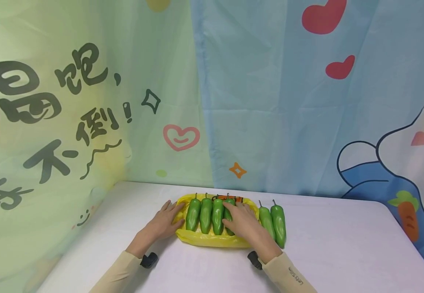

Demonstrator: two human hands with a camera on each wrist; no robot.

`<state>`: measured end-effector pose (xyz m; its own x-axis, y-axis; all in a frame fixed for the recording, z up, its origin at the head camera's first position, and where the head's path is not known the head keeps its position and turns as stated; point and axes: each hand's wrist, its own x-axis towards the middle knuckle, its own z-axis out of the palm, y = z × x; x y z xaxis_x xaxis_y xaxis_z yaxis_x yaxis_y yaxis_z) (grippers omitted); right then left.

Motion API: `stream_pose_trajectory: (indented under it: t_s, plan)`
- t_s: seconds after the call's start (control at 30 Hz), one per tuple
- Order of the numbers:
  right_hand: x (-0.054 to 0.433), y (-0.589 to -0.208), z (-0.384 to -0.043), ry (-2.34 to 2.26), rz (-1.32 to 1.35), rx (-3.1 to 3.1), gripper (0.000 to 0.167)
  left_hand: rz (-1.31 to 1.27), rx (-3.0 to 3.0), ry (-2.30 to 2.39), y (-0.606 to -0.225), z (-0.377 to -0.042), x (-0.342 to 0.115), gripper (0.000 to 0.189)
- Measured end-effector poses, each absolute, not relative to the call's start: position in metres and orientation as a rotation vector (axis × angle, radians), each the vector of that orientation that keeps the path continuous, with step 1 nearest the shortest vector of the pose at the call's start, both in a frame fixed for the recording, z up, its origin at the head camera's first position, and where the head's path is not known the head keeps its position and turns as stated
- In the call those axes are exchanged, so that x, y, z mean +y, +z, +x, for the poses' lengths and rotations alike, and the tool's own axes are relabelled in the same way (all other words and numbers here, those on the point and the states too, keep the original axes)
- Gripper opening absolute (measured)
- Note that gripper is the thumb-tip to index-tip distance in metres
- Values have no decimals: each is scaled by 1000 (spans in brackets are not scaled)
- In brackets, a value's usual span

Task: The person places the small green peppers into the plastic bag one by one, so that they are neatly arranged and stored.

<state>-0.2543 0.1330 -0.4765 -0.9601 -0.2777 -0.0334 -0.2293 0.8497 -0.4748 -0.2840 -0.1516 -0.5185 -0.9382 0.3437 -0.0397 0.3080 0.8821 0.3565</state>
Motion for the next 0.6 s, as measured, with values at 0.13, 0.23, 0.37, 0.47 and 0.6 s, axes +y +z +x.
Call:
stream_pose_trajectory:
  t_s: [0.13,0.23,0.37,0.47,0.6]
  plan:
    - [133,-476,-253,-736,-399,2930,59,512,2949,530,-519,-284,-152,57]
    - [133,-475,-252,-742,-396,2929,60,502,2947,525,-519,-284,-152,57]
    - [132,-473,-252,-747,-405,2934,60,497,2944,525,-518,-284,-151,57]
    - [132,-472,-251,-747,-418,2936,60,499,2944,526,-518,-283,-151,57]
    - [132,-469,-248,-757,-427,2930,60,495,2947,519,-518,-284,-152,57]
